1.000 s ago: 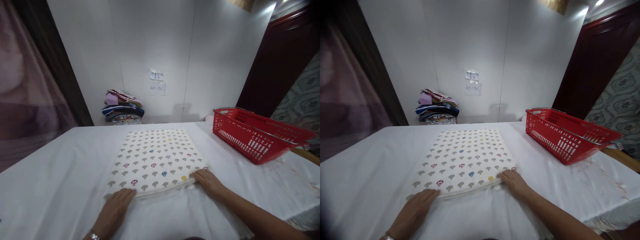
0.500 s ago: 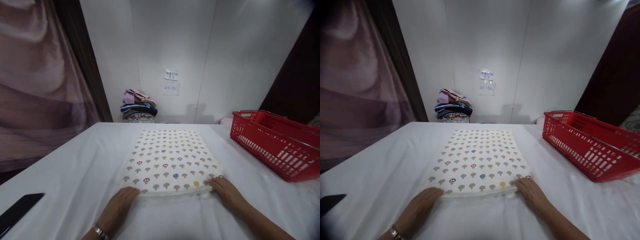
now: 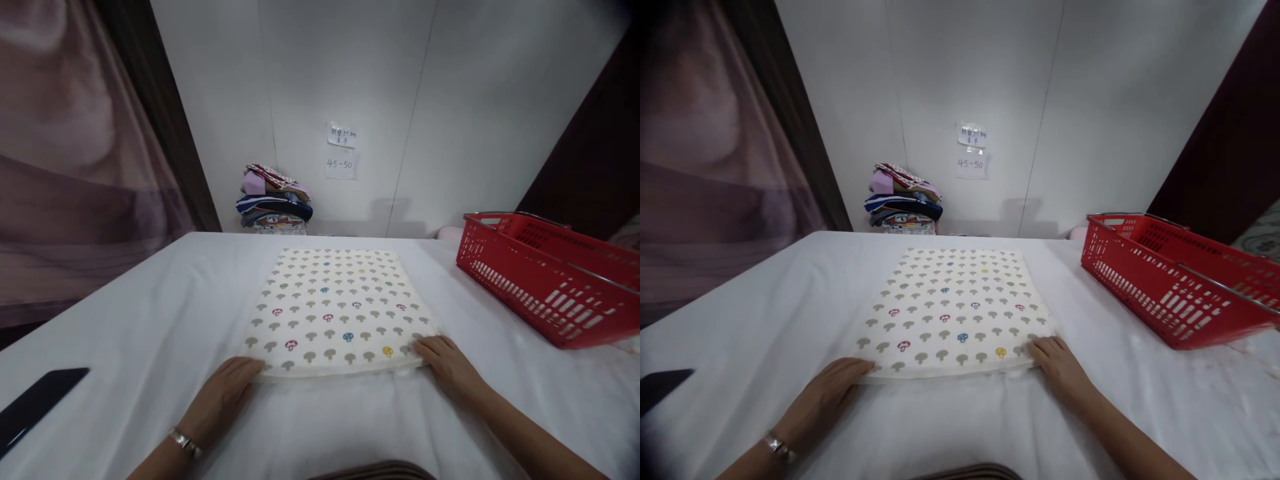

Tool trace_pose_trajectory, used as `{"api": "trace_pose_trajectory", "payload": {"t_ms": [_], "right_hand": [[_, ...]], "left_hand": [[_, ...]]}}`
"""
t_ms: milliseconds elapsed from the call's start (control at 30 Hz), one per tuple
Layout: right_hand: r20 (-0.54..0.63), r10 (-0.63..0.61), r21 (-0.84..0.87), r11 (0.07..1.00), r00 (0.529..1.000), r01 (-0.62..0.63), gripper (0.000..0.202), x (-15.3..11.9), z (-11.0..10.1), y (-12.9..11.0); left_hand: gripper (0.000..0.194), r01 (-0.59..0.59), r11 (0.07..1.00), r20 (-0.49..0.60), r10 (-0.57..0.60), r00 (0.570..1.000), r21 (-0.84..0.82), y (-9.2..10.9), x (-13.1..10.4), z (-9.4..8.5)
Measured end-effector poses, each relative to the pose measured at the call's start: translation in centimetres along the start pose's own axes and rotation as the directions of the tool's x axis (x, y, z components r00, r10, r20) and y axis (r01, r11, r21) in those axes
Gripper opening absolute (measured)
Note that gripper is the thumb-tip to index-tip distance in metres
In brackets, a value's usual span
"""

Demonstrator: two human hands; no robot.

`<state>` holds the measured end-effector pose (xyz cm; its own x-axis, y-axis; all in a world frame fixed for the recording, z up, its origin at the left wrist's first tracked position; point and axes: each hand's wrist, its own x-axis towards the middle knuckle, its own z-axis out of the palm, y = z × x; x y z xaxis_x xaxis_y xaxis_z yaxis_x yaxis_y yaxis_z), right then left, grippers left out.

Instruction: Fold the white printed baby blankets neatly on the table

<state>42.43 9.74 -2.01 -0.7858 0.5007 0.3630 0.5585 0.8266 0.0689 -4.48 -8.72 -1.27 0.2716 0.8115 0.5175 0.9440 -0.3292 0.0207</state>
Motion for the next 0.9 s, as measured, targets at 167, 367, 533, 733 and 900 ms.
{"api": "trace_pose_trajectory", "payload": {"t_ms": [167, 367, 533, 733, 900], "right_hand": [[0.032, -0.046, 0.033, 0.998, 0.998, 0.045, 0.037, 2.3, 0.3, -2.5], [0.021, -0.142, 0.119, 0.983, 0.99, 0.138, 0.022, 5.2, 1.1, -6.0], [0.096, -0.166, 0.151, 0.977, 0.981, 0.15, 0.024, 5.2, 1.2, -6.7], [0.12, -0.164, 0.333, 0.936, 0.979, 0.116, 0.024, 4.0, -0.4, -4.2], [0.139, 0.443, 0.299, 0.834, 0.886, -0.464, 0.025, 3.3, -1.1, 2.7]], "left_hand": [[0.037, -0.029, 0.998, 0.084, 0.024, 0.996, 0.056, 1.8, 1.5, 0.6], [0.028, -0.046, 0.998, 0.124, 0.04, 0.992, 0.048, 4.7, 4.2, 1.6], [0.028, -0.044, 0.999, 0.132, 0.042, 0.99, 0.009, 4.3, 3.6, 2.0], [0.026, -0.006, 1.0, 0.229, 0.008, 0.973, -0.009, 3.1, 3.1, 2.0], [0.034, -0.014, 0.999, 0.146, 0.007, 0.989, 0.051, 2.4, 2.4, 2.4]]}}
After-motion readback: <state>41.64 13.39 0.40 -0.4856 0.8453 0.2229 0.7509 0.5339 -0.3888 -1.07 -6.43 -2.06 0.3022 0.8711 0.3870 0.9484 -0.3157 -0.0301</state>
